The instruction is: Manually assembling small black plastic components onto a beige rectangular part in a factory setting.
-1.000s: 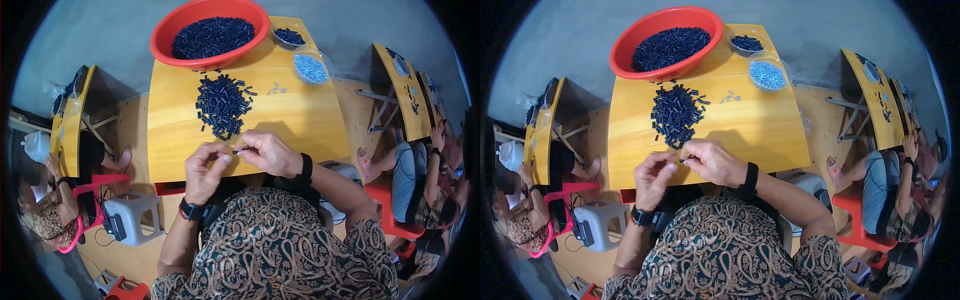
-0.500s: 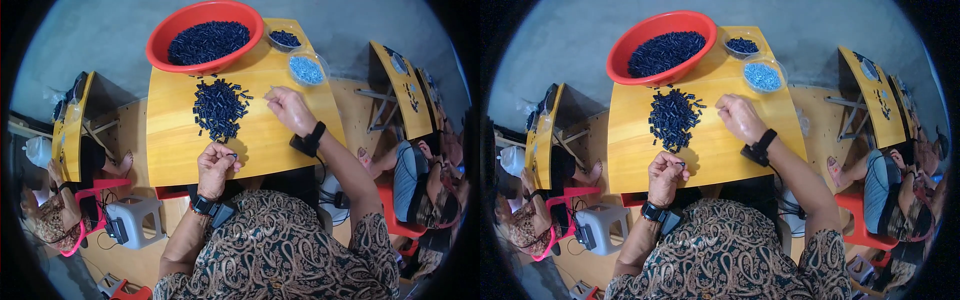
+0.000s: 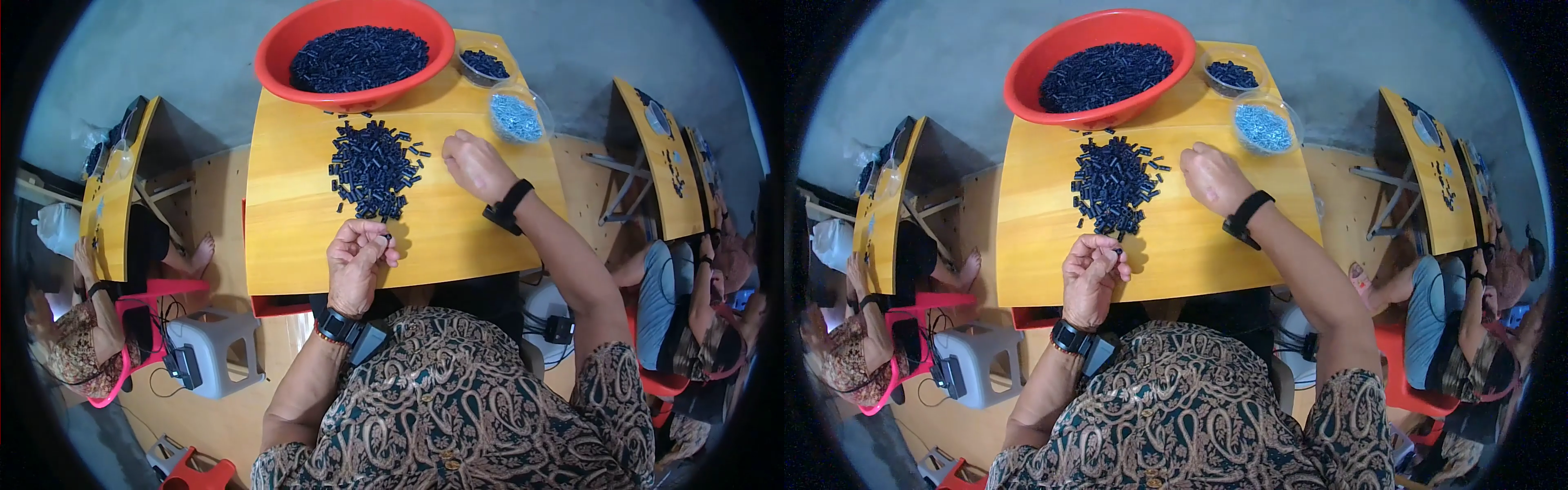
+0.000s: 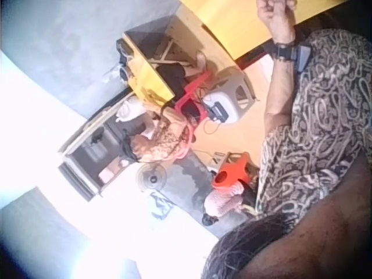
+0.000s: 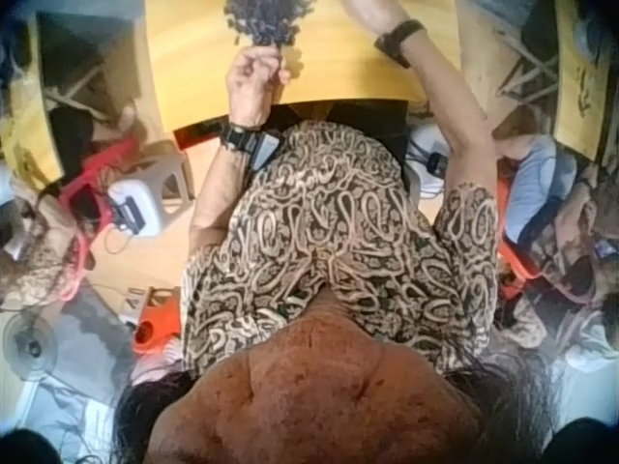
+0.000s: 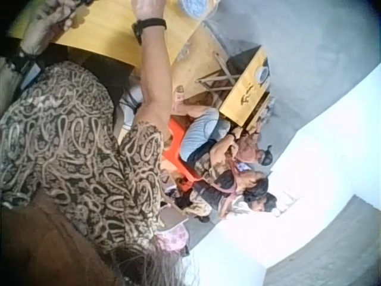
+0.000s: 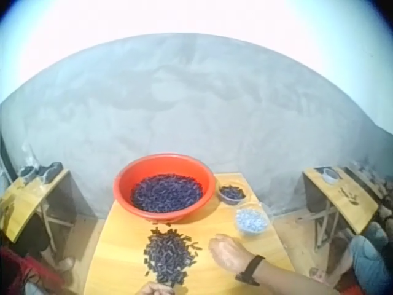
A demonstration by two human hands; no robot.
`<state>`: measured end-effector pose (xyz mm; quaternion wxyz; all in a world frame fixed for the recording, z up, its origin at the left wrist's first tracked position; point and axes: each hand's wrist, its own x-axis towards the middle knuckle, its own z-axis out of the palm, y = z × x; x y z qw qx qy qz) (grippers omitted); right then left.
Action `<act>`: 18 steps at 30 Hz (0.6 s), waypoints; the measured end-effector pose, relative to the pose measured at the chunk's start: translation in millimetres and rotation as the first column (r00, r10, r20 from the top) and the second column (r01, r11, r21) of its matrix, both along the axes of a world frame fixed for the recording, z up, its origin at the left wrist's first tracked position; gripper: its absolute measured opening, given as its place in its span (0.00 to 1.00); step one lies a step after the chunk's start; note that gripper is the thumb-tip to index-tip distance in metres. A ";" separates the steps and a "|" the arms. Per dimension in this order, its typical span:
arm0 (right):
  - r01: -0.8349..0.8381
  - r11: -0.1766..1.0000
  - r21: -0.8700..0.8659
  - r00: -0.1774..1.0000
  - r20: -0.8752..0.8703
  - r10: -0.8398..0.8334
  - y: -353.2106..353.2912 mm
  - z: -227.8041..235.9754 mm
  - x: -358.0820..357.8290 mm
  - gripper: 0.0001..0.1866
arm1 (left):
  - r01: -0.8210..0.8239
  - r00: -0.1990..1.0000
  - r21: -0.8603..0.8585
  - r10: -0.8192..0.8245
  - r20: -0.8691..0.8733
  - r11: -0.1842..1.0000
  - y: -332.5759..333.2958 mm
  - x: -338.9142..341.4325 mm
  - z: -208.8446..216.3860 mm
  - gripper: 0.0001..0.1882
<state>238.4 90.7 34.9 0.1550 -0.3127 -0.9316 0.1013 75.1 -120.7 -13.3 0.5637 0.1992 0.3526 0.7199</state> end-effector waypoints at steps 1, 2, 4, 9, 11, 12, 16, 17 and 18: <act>-0.031 0.999 -0.007 0.995 -0.094 0.030 -7.2 3.3 2.0 0.02 | -0.005 1.000 -0.002 0.005 0.001 1.000 -0.6 -1.2 -1.0 0.05; -0.065 0.998 -0.012 0.981 -0.186 0.061 -16.6 7.4 2.6 0.03 | 0.020 1.000 -0.024 -0.020 0.000 1.000 -1.4 -2.0 -3.0 0.05; -0.107 0.955 -0.276 0.950 -0.312 0.016 -38.8 7.1 3.6 0.03 | 0.046 0.999 -0.051 -0.046 0.001 0.998 -3.7 -3.1 -5.1 0.06; -0.229 0.508 -0.830 0.848 -0.427 -0.315 -89.8 15.6 -5.0 0.03 | 0.101 0.992 0.013 -0.102 0.074 0.995 -1.5 -7.8 -5.2 0.07; -0.319 0.451 -0.833 0.790 -0.497 -0.359 -99.8 14.5 -7.4 0.05 | 0.103 0.990 -0.002 -0.102 0.093 0.995 0.0 -5.7 -2.0 0.07; -0.321 0.451 -0.833 0.788 -0.499 -0.360 -102.7 12.7 -7.9 0.05 | 0.103 0.988 -0.017 -0.101 0.114 0.994 0.2 -5.0 -0.7 0.08; -0.444 0.344 -0.828 0.776 -0.547 -0.315 -106.3 1.5 -4.6 0.07 | 0.085 0.985 0.008 -0.085 0.150 0.996 0.8 -3.8 -6.1 0.07; -0.483 0.275 -0.831 0.775 -0.552 -0.308 -106.3 0.3 -3.8 0.08 | 0.090 0.983 0.004 -0.089 0.158 0.996 0.1 -4.0 -6.2 0.07; -0.485 0.275 -0.830 0.774 -0.554 -0.308 -106.8 0.7 -3.8 0.08 | 0.094 0.982 0.000 -0.093 0.166 0.996 -0.4 -3.9 -6.3 0.06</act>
